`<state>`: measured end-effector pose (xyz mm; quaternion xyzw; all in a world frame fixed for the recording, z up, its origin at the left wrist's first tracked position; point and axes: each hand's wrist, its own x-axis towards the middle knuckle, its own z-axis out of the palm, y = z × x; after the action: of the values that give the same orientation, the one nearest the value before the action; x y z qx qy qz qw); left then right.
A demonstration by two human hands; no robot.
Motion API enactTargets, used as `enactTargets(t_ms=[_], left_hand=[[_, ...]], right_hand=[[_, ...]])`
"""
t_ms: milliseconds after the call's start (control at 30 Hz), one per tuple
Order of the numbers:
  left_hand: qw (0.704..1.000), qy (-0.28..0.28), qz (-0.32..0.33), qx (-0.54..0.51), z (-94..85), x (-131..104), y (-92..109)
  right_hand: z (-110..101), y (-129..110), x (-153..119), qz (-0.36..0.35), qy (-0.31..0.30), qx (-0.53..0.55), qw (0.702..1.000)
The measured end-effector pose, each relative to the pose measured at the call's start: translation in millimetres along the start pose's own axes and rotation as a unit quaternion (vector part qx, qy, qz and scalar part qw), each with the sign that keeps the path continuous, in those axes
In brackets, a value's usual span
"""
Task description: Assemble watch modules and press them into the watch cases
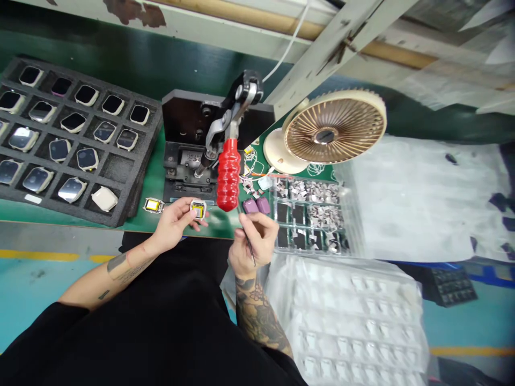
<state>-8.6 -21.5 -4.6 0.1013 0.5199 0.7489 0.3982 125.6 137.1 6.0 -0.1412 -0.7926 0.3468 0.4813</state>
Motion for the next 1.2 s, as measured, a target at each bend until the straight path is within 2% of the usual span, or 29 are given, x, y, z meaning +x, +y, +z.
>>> enactTargets(t_ms=[67,133,233,300,433,567,700,933,1067,1133,1200], left_hand=[[1.0,0.008,-0.003,0.007,-0.3,-0.3,-2.2],[1.0,0.015,-0.011,0.008,0.5,-0.8,-3.0],[0.999,0.017,-0.011,0.031,3.2,-1.1,-2.1],[0.998,0.021,-0.011,0.051,5.1,-1.3,-1.6],[0.998,0.018,-0.022,0.055,6.8,-2.4,-3.1],[0.999,0.013,-0.012,0.05,5.9,-3.6,-5.6],[0.998,0.009,-0.004,0.054,5.0,-4.3,-6.2],[0.998,0.004,0.007,0.061,4.3,-4.8,-7.0],[0.998,0.0,0.016,0.063,1.3,-4.8,-10.2],[0.998,0.008,0.027,0.058,0.8,-4.7,-11.9],[0.998,0.022,0.038,0.052,2.0,-4.7,-12.6]], right_hand=[[-6.0,-0.3,6.9,0.013,-0.013,0.015,1.0],[-5.9,-4.4,10.2,0.056,-0.002,0.072,0.996],[4.2,-12.9,6.0,0.148,0.016,0.159,0.976],[13.2,-16.3,-1.4,0.183,0.0,0.182,0.966],[25.7,-14.2,-15.4,0.17,-0.03,0.156,0.973],[29.8,-9.9,-17.5,0.139,-0.051,0.128,0.981],[31.7,-9.5,-17.6,0.152,-0.055,0.118,0.98],[37.7,-6.1,-20.4,0.25,-0.03,0.159,0.955],[38.3,-9.2,-16.2,0.342,-0.057,0.243,0.906],[34.3,-13.1,-15.6,0.345,-0.082,0.287,0.89],[28.4,-16.0,-15.5,0.314,-0.07,0.292,0.901]])
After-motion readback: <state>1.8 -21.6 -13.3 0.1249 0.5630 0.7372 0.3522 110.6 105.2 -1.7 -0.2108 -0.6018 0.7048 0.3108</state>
